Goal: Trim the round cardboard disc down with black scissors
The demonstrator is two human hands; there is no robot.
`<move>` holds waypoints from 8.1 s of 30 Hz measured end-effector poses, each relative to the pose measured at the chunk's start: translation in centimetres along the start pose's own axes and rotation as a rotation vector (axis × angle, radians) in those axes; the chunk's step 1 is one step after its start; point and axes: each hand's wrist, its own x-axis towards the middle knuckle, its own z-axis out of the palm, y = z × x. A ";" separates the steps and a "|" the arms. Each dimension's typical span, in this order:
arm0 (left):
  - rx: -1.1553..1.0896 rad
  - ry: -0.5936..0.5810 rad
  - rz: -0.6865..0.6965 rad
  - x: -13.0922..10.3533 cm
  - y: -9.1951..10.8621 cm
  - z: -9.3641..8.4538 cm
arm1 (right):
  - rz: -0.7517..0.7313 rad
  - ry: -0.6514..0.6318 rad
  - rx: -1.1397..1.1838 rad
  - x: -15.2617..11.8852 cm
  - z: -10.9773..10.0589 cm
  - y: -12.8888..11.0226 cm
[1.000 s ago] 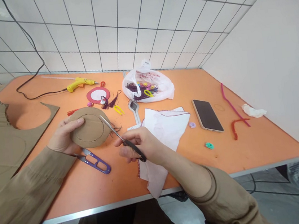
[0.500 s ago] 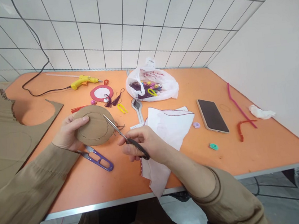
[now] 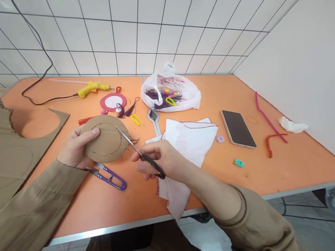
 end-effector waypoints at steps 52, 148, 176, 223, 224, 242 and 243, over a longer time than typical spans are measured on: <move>0.011 0.083 -0.115 0.4 0.7 -0.5 | -0.018 -0.150 0.019 0.1 -0.3 0.4; 0.048 0.045 -0.129 -0.1 0.8 -0.1 | 0.002 -0.032 -0.072 0.2 0.2 0.0; 0.026 0.098 -0.144 0.0 0.5 0.2 | -0.014 0.030 -0.213 0.0 0.9 0.1; 0.109 0.099 -0.059 0.2 1.6 -0.3 | -0.069 -0.126 -0.036 -0.5 0.2 0.3; 0.101 0.088 -0.062 0.2 1.5 -0.3 | -0.069 -0.122 -0.035 -0.5 0.2 0.3; 0.102 0.037 -0.075 -0.1 1.4 -0.1 | -0.032 -0.058 0.015 0.2 0.6 0.7; 0.107 0.034 -0.079 -0.1 1.4 -0.2 | -0.029 -0.064 0.013 0.3 0.5 0.9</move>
